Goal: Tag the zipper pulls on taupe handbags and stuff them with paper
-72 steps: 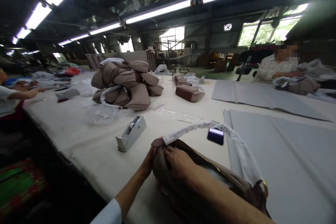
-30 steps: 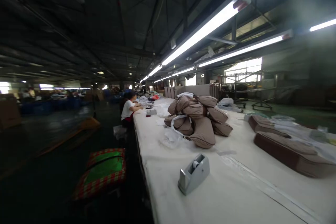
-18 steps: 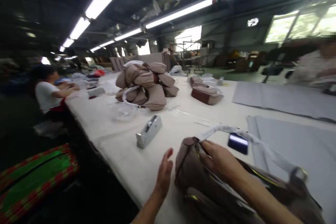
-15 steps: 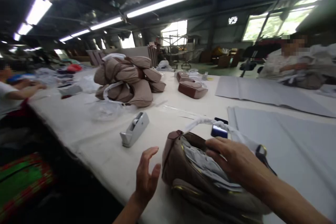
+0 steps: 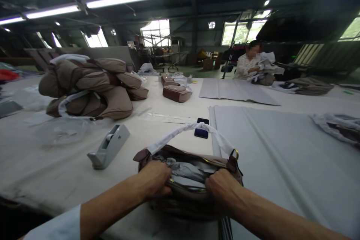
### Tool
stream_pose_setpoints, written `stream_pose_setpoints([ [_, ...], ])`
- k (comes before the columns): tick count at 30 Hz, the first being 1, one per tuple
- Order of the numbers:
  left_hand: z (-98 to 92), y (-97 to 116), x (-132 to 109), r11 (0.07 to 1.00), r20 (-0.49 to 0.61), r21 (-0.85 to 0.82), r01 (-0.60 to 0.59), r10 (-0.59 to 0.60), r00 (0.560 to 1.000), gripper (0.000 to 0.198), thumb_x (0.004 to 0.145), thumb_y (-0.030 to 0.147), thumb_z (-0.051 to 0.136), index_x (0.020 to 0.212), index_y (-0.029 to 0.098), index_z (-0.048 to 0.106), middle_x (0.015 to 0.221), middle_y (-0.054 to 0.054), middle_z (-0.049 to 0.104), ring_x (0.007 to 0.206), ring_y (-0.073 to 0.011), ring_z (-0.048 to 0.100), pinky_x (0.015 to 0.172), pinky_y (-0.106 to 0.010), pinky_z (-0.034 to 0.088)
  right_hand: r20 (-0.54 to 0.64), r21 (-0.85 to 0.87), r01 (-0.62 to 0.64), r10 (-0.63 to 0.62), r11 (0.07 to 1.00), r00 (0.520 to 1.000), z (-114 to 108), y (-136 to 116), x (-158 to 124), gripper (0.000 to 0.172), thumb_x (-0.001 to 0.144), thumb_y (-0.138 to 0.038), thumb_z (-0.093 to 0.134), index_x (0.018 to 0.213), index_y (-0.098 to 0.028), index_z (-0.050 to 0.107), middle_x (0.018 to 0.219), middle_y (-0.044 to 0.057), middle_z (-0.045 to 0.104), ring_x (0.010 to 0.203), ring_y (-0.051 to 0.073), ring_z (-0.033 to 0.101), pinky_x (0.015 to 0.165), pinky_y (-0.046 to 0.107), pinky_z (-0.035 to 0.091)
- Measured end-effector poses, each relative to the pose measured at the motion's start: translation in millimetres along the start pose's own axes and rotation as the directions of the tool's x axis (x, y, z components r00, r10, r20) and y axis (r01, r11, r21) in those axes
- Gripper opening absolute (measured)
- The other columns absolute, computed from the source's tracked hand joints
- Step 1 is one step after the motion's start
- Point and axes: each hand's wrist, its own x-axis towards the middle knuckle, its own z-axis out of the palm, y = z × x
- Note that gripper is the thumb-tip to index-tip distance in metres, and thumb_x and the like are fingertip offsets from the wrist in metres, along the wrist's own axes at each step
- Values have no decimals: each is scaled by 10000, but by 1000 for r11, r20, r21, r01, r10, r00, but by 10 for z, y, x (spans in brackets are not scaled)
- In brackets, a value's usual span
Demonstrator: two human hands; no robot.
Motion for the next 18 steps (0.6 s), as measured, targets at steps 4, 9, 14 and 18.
stream_pose_setpoints([
  [4,-9,8,-72,996,-108,91,-24,34,994,378,655,383,641,926,120,617,907,-154,659,847,-311,622,799,-460,473,-191,-73,131,-143,989,971,43,-16,-113,322,574,-310,767,801,-117,645,699,119,668,655,250,633,696,385,449],
  [9,-48,41,62,951,98,308,27,-60,993,362,603,412,661,746,82,693,754,-220,682,758,-356,644,781,-484,473,47,-130,87,-82,988,996,68,-51,-55,217,523,-220,793,639,-106,650,594,131,644,578,269,622,581,385,461],
  [14,-93,21,58,947,143,302,104,-153,978,348,586,366,644,737,59,704,769,-250,681,719,-399,643,630,-469,511,-64,-170,69,-81,983,995,174,-89,-3,180,560,-216,761,640,-103,646,596,122,631,576,258,599,566,390,477],
  [18,-193,50,-35,993,62,120,-1,-7,998,382,652,461,606,793,109,655,798,-173,676,723,-361,631,652,-467,493,-452,-204,206,-279,957,847,273,-45,-350,111,759,-140,561,839,-108,633,796,125,658,759,243,602,827,444,451],
])
